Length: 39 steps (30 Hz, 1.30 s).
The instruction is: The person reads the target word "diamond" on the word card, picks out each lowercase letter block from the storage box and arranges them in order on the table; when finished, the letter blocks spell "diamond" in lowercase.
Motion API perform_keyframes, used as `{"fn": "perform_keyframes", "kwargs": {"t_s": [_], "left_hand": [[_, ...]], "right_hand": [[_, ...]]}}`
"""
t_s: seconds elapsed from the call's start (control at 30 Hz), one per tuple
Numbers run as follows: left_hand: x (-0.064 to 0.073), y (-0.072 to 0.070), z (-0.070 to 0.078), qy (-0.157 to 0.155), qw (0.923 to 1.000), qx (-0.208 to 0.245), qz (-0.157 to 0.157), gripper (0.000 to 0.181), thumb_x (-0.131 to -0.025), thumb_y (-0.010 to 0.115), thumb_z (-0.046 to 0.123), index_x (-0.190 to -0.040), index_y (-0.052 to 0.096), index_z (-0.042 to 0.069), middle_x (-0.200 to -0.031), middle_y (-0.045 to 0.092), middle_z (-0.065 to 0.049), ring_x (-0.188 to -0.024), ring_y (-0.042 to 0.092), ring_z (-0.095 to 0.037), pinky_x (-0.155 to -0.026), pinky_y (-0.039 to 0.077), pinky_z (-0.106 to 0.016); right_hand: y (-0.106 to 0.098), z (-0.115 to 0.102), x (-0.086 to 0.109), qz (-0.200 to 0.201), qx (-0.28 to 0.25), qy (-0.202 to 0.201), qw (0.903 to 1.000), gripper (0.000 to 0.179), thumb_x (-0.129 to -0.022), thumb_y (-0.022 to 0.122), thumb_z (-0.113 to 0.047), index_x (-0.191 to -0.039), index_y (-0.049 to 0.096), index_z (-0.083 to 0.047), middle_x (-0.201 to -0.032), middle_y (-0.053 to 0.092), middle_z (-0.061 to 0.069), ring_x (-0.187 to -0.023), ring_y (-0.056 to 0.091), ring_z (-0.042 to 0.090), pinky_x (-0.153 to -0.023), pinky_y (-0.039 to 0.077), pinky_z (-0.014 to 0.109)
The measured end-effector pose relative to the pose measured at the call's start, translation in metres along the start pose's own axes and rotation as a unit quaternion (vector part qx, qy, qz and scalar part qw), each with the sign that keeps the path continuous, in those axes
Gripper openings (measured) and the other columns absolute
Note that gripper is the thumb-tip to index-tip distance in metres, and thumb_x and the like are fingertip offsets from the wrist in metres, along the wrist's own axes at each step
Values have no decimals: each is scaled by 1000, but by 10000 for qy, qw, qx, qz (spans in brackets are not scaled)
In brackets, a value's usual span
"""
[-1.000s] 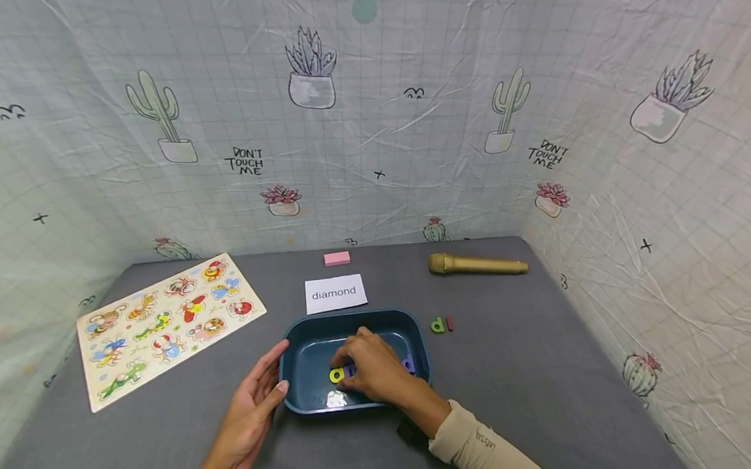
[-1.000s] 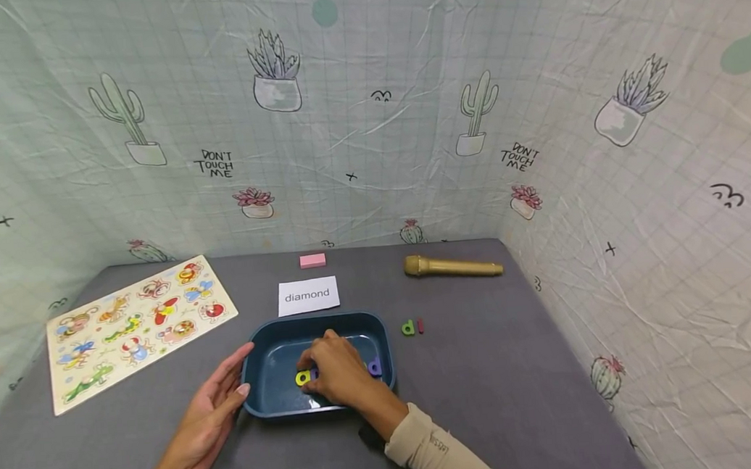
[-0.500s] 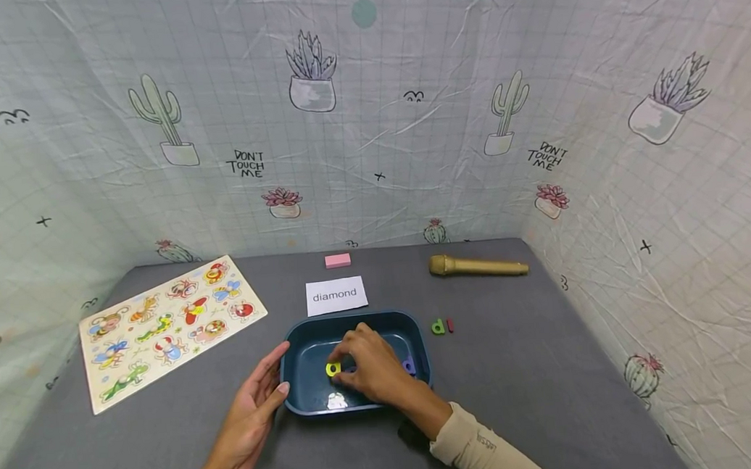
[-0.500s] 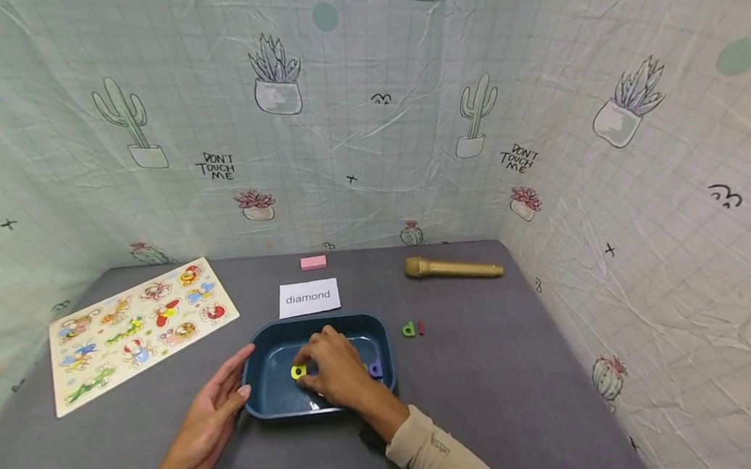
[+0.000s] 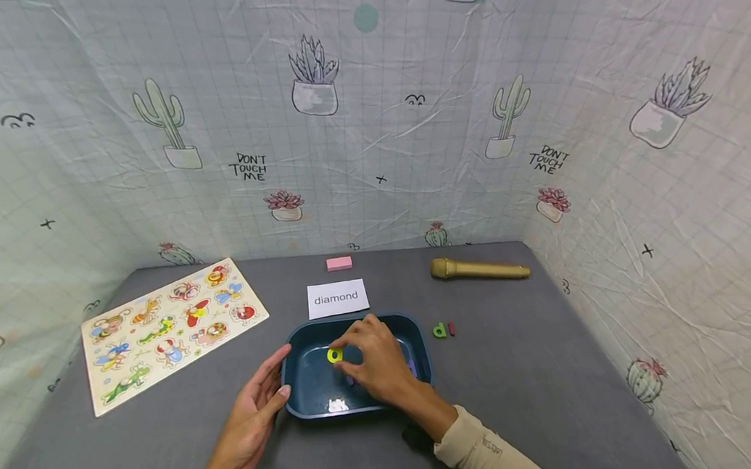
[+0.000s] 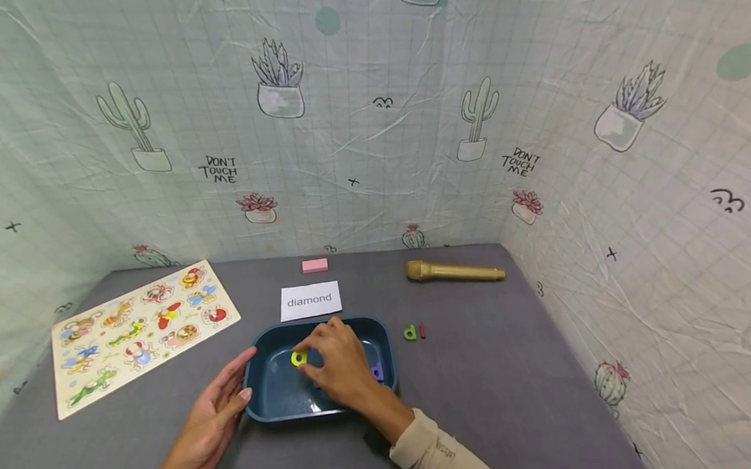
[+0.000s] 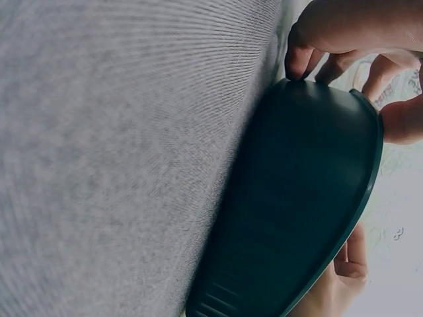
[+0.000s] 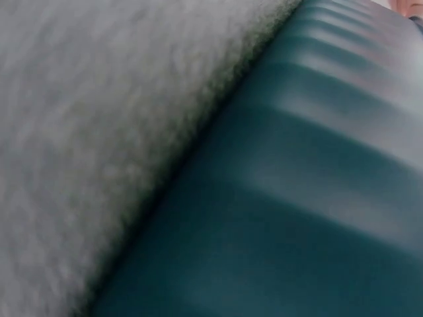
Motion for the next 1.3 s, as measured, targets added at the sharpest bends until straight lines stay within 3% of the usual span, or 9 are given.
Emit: {"fn": "perform_keyframes", "kwargs": {"t_s": [0.4, 0.9, 1.3], "left_hand": [[-1, 0, 1, -38, 9999, -91, 54, 64, -108, 59, 10, -166, 33, 21, -177, 21, -3, -164, 15, -28, -106, 35, -1], [0, 1, 1, 1, 10000, -32, 15, 64, -108, 58, 8, -166, 32, 18, -177, 21, -5, -165, 14, -29, -106, 35, -2], [-1, 0, 2, -130, 9999, -93, 42, 65, -108, 60, 12, -166, 33, 21, -177, 20, -3, -165, 15, -27, -105, 35, -1]], "right_hand": [[-24, 2, 4, 265, -143, 40, 9995, 27, -85, 92, -23, -111, 84, -20, -102, 75, -4, -96, 54, 13, -87, 51, 36], [-53, 28, 5, 661, -271, 222, 9972, 32, -80, 95, -18, -110, 84, -17, -101, 75, -1, -93, 52, 14, -81, 47, 34], [-72, 48, 10, 713, -176, 588, 9956, 33, -79, 95, -16, -110, 84, -18, -103, 76, -2, -95, 54, 14, -83, 50, 36]]}}
Point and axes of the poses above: each hand's wrist, its own x-axis away from the middle knuckle, its own y-axis out of the palm, z = x × y, the point moved 3 cm from there along -x, towards the middle knuckle
